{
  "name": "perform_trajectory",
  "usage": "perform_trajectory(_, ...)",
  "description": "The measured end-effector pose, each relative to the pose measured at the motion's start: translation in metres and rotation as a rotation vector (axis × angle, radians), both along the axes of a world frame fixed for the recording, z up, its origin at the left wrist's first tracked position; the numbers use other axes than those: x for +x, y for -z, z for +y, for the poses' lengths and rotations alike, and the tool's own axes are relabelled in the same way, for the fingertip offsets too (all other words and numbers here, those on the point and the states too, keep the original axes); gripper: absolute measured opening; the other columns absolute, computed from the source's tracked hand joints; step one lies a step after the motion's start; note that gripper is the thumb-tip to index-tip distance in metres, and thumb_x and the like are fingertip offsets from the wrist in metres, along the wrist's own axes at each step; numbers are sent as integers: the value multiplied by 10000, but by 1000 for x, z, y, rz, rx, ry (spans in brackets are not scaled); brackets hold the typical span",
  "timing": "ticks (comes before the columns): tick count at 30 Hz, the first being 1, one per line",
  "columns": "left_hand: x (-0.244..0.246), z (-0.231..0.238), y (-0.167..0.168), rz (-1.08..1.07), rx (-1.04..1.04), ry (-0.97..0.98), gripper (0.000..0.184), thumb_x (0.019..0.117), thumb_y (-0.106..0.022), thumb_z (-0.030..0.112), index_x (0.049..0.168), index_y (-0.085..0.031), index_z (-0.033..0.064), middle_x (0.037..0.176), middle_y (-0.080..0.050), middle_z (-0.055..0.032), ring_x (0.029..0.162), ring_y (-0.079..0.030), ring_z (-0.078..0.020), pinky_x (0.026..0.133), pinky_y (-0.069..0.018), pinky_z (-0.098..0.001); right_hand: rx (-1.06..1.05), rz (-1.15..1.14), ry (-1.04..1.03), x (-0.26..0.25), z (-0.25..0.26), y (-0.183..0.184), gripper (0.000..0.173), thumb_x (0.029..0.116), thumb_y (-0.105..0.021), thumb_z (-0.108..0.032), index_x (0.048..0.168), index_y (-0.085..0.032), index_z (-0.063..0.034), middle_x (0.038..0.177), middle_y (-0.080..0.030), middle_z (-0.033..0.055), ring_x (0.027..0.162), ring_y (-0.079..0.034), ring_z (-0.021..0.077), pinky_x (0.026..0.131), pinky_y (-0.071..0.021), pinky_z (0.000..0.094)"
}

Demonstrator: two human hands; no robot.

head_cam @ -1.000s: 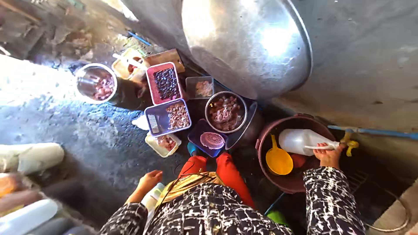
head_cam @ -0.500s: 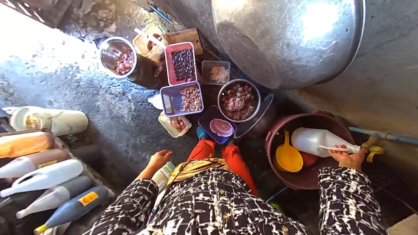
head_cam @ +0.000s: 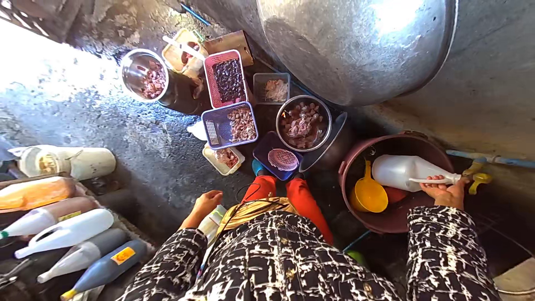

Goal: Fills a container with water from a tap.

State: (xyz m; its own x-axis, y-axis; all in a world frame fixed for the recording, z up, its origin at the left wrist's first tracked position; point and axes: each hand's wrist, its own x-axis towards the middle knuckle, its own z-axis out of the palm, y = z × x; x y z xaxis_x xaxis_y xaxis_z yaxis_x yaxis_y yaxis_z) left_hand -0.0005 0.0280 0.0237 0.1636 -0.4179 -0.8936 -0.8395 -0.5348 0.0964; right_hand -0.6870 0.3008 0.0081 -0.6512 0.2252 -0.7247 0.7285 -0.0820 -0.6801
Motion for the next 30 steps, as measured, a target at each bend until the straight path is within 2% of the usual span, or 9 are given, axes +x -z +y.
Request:
perform_trajectory(5, -6, 3, 2, 1, 7, -14, 380, 1109, -459, 221, 1379, -573, -21, 1283, -645, -259, 1127, -670, -333, 1008, -504, -479, 34, -5, -3, -1, 2, -1, 537, 1059, -298, -630, 1183, -483, -141, 902, -570, 4, 806, -629, 127, 777, -549, 356)
perform_trajectory(9, -6, 6, 3, -6, 17, -17, 375, 1111, -454, 219, 1372, -577, -21, 1275, -649, -255, 1117, -671, -329, 1001, -505, -480, 64, -9, -15, 2, -1, -6, 570, 1069, -290, -610, 1299, -456, -116, 1011, -573, 41, 904, -630, 144, 836, -536, 370)
perform_trajectory(13, -3, 9, 3, -2, 21, -32, 376, 1111, -452, 217, 1374, -577, -21, 1283, -646, -258, 1122, -670, -334, 1005, -504, -484, 58, -6, -8, 0, 2, -3, 557, 1062, -291, -627, 1210, -489, -128, 944, -577, 18, 849, -635, 130, 806, -545, 355)
perform_trajectory(16, 1, 10, 5, -5, 16, -37, 372, 1110, -455, 214, 1371, -580, -19, 1277, -650, -250, 1108, -677, -322, 996, -510, -475, 66, -7, -21, 1, 2, -5, 562, 1063, -291, -622, 1239, -481, -123, 969, -576, 25, 873, -630, 131, 820, -539, 356)
perform_trajectory(21, 3, 14, 6, -11, 19, -52, 372, 1108, -460, 218, 1371, -580, -16, 1283, -647, -248, 1123, -671, -325, 1000, -508, -475, 45, 1, -31, 1, 5, -2, 521, 1065, -307, -614, 1173, -490, -137, 897, -589, 4, 815, -644, 126, 789, -559, 355)
perform_trajectory(24, 6, 16, 7, 5, 17, -49, 379, 1107, -456, 215, 1371, -579, -28, 1287, -645, -262, 1141, -666, -356, 1012, -504, -504, 48, -2, -60, 1, 7, -2, 547, 1068, -275, -620, 1202, -487, -133, 916, -589, 6, 821, -637, 124, 785, -551, 351)
perform_trajectory(28, 5, 16, 6, -2, 19, -50, 376, 1106, -460, 221, 1368, -583, -20, 1281, -646, -259, 1128, -667, -345, 1002, -505, -495, 56, -9, -39, -1, 6, -1, 557, 1059, -280, -636, 1205, -477, -136, 912, -590, 0, 811, -640, 112, 773, -556, 347)
perform_trajectory(30, 6, 16, 7, -2, 19, -46, 376, 1106, -460, 221, 1368, -583, -20, 1276, -650, -256, 1123, -671, -340, 998, -508, -493, 60, -10, -36, 0, 5, -4, 563, 1062, -285, -629, 1257, -467, -134, 950, -584, 11, 842, -638, 115, 793, -551, 344)
